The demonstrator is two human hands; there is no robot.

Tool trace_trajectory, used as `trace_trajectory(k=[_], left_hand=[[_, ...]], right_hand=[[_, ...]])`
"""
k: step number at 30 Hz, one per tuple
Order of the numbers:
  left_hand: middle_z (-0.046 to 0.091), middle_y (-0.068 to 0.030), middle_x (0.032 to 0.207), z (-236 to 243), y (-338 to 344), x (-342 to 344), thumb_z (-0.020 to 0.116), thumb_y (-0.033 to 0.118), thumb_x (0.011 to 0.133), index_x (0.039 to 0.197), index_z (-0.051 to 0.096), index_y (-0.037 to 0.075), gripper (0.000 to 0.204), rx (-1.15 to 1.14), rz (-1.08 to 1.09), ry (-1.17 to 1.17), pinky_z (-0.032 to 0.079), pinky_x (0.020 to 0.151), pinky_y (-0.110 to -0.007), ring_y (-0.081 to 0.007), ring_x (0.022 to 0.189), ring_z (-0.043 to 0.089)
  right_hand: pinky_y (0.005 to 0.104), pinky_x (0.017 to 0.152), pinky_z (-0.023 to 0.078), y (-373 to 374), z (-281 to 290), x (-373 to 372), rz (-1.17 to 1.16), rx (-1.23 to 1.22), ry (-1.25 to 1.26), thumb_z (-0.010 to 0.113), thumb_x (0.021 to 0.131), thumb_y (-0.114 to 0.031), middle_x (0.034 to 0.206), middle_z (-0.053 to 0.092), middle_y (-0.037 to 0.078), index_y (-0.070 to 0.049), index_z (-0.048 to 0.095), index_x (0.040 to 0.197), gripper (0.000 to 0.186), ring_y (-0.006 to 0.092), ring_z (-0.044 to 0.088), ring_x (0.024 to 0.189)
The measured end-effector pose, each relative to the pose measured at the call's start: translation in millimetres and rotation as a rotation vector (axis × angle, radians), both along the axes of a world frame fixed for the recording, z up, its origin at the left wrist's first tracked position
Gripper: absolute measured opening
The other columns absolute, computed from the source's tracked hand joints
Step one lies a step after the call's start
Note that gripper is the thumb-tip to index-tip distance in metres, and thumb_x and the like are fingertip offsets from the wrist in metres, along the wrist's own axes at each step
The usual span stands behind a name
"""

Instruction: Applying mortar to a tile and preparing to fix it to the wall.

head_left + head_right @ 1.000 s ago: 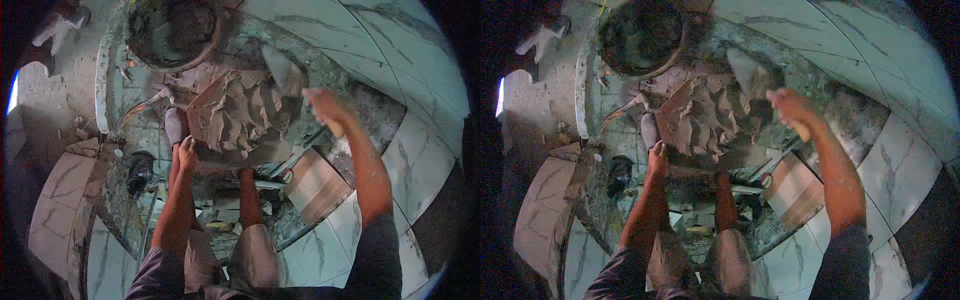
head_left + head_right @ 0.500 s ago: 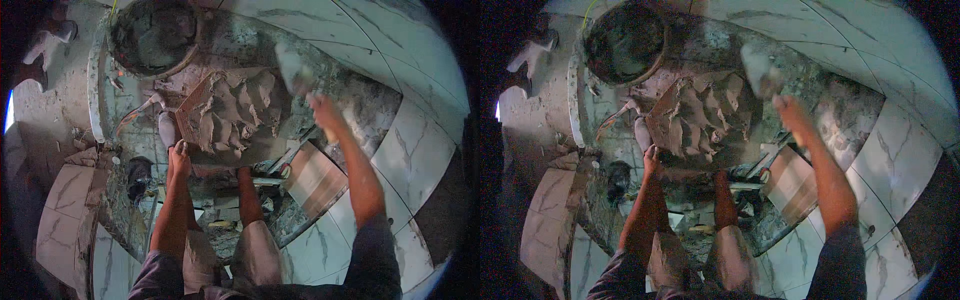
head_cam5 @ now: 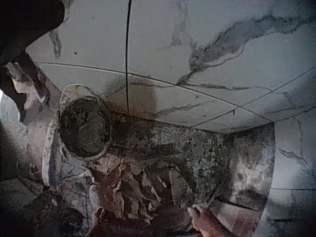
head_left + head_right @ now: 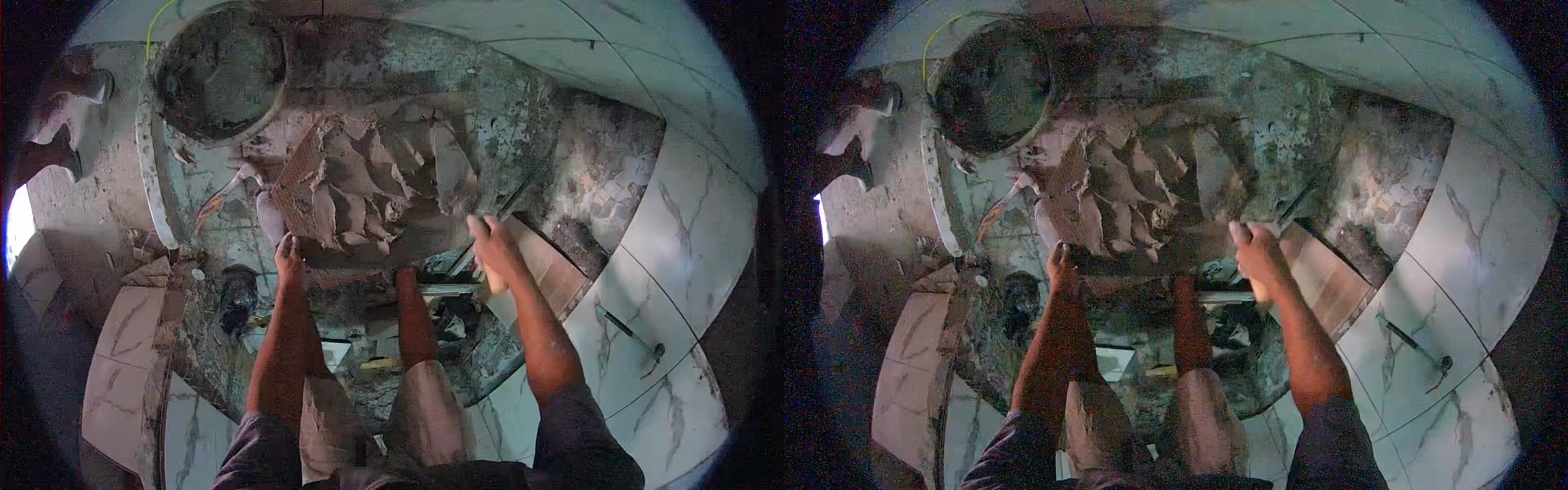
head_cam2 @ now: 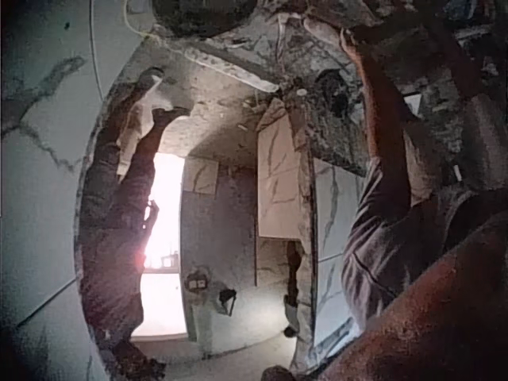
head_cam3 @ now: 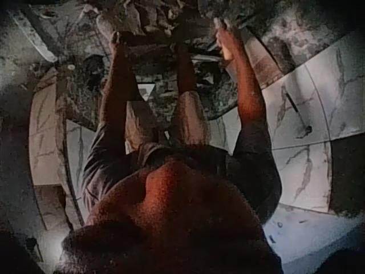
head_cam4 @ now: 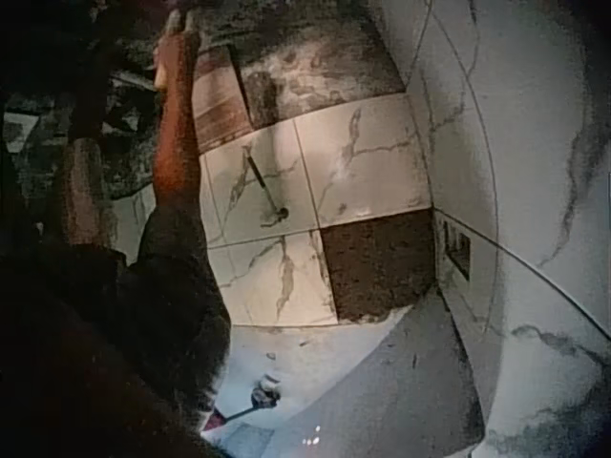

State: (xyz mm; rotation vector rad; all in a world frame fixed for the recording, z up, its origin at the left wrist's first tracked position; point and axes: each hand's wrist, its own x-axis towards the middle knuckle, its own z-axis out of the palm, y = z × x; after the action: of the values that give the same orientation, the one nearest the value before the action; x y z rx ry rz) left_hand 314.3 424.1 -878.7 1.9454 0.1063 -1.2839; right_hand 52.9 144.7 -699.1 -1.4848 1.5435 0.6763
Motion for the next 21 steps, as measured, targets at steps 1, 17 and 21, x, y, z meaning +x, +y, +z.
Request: trace_trajectory(k=[1, 17, 21], left_hand=[[0.057, -0.0055, 0.084, 4, -1, -1, 0.045, 0.022, 0.085, 0.099, 0.051, -0.001, 0.028, -0.062, 0.088, 0.075, 0.041, 0.067, -0.027, -0.0135, 0.074, 0.053], [0.055, -0.0057, 0.086, 21, -24, -13, 0.05, 0.028, 0.082, 0.106, 0.05, 0.005, 0.033, 0.026, 0.081, 0.142, 0.041, 0.051, -0.027, -0.0121, 0.073, 0.05], [0.056, -0.0019, 0.081, 11, -20, -23, 0.051, 0.027, 0.082, 0.109, 0.049, 0.005, 0.035, 0.062, 0.099, 0.089, 0.041, 0.053, -0.025, -0.0095, 0.069, 0.05]], right_hand=[[0.0345, 0.061, 0.044, 8, 10, 5, -0.372, 0.273, 0.089, 0.046, 0.08, -0.039, 0.075, 0.055, 0.016, -0.001, 0.046, 0.105, 0.046, 0.0254, 0.055, 0.069], [0.0435, 0.074, 0.041, 27, -3, -28, 0.194, 0.134, 0.097, 0.041, 0.081, -0.039, 0.094, 0.052, 0.024, 0.001, 0.051, 0.098, 0.045, 0.0383, 0.05, 0.089], [0.046, 0.07, 0.04, 32, 12, -32, 0.207, 0.13, 0.137, 0.041, 0.081, -0.039, 0.09, 0.053, 0.024, -0.002, 0.051, 0.095, 0.041, 0.0401, 0.049, 0.085]])
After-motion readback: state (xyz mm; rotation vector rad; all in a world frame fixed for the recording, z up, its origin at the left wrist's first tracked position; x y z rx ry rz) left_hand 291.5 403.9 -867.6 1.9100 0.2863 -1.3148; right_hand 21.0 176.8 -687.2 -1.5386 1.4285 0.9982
